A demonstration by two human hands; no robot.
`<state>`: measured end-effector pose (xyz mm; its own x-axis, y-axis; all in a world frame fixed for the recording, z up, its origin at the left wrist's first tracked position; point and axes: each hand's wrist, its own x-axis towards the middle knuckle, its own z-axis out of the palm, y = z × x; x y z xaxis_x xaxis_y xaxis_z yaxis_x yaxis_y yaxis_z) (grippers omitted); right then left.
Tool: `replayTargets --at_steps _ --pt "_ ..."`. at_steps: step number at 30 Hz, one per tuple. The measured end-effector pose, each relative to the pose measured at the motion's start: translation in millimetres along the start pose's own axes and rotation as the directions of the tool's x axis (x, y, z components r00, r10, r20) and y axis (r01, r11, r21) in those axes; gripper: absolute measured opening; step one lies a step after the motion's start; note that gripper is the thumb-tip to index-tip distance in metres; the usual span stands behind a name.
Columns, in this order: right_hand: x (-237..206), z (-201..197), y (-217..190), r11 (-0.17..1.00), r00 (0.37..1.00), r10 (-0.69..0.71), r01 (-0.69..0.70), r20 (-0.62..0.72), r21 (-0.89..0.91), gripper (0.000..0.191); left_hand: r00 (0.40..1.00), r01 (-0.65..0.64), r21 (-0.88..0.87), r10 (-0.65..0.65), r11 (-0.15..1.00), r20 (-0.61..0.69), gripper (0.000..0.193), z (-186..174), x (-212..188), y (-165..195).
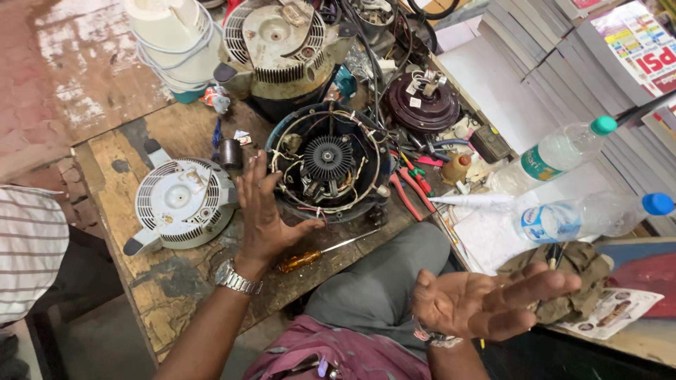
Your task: The person handles a disassembled electrical motor on a cluttered workbench, manipulating wires and internal components with their hands. They repeatedly pick up and set down the motor housing while adjusting the wiring.
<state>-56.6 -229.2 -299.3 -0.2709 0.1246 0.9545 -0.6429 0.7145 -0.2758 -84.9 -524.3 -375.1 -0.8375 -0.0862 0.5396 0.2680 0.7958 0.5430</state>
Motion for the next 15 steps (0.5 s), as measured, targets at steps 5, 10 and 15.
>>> replayTargets --at_steps 5,10,15 --pt "-27.4 4.2 22.0 0.999 0.999 -0.02 0.018 -0.049 -0.038 0.109 0.999 -0.038 0.013 0.039 0.999 -0.02 0.114 1.2 0.7 0.8" --pt "-86.1 21.3 56.3 0.989 0.972 0.071 -0.041 0.225 -0.139 0.108 0.999 -0.029 0.015 0.029 0.999 -0.019 0.114 1.0 1.7 0.5" --pt "-135.1 62.6 91.5 0.985 0.94 0.082 -0.026 0.331 -0.17 0.089 0.999 -0.032 0.012 0.032 0.999 -0.026 0.113 -1.6 2.2 3.9"
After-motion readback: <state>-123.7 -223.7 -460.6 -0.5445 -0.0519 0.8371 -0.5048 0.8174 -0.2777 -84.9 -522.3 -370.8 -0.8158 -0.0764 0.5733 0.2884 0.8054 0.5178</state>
